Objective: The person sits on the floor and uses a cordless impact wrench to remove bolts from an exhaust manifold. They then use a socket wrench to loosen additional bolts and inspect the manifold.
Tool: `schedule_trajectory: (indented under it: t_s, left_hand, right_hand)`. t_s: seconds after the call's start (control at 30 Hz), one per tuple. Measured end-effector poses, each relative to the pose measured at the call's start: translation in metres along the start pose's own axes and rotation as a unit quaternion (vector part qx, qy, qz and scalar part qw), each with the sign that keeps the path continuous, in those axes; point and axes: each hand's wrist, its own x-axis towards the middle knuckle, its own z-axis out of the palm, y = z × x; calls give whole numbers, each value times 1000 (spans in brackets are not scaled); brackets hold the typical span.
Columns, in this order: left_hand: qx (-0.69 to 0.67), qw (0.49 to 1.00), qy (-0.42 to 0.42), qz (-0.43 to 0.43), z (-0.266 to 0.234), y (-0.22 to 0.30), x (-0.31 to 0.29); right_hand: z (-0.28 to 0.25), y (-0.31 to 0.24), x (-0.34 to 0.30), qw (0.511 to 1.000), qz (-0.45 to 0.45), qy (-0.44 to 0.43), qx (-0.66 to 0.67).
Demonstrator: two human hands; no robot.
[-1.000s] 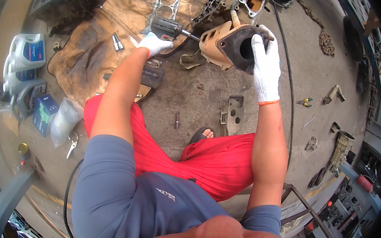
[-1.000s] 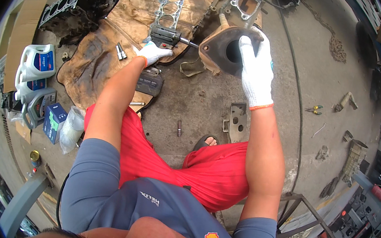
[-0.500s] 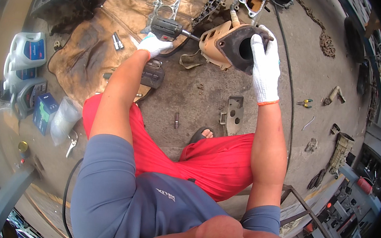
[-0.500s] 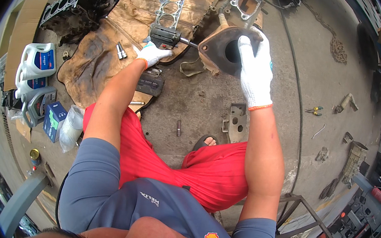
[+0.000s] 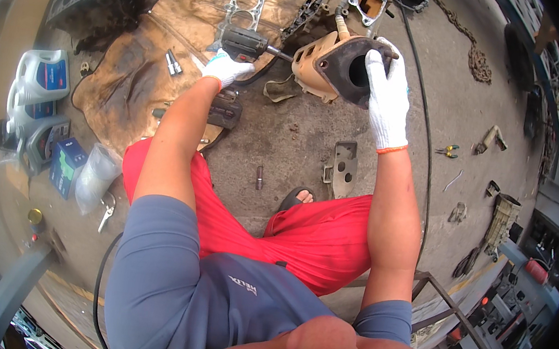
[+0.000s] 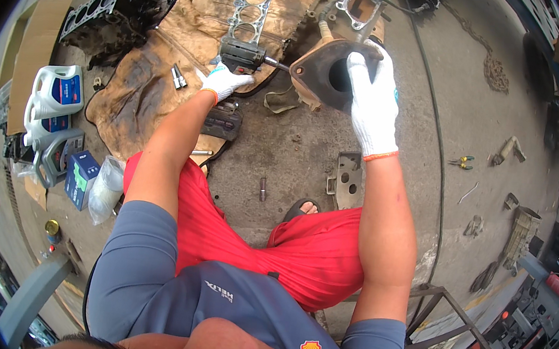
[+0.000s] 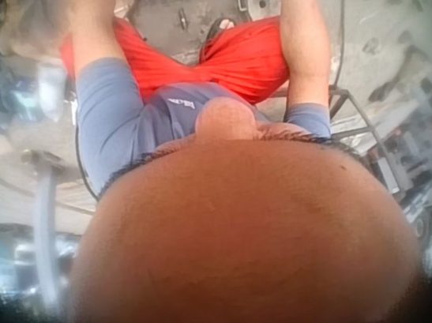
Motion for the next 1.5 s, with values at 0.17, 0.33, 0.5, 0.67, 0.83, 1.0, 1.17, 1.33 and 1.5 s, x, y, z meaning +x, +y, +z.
schedule_trajectory:
  t_s: [0.17, 0.33, 0.5, 0.67, 0.83, 1.0, 1.17, 1.33, 1.5]
  left_hand:
    - [-29, 999, -40, 8, -5, 5, -2]
    - [-23, 993, -110, -43, 1, 8, 17]
    - [-66, 991, -116, -8, 22, -36, 33]
    - [-4, 1000, -20, 3, 7, -1, 18]
    - [-5, 1000, -11, -11, 11, 1, 23]
    - [7, 1000, 10, -19, 23, -23, 37]
    - [21, 999, -6, -28, 15, -8, 38]
    - [-20, 999, 24, 14, 20, -26, 35]
    - [-18, 1000, -4, 17, 11, -15, 35]
  right_hand:
    - [1, 6, 0, 1000, -2, -1, 8]
    - [-4, 2, -3, 1000, 1, 6, 22]
    - [5, 0, 0, 999, -4, -4, 36]
    - [0, 1, 0, 1000, 4, 1, 13]
    - [-1, 8, 1, 1000, -11, 2, 8]
    - [2, -4, -2, 1000, 3, -9, 19]
    - [-2, -1, 1, 1000, 11, -1, 21]
    - [1, 1, 2, 1000, 5, -7, 15]
    - [0, -1, 0, 1000, 12, -3, 14]
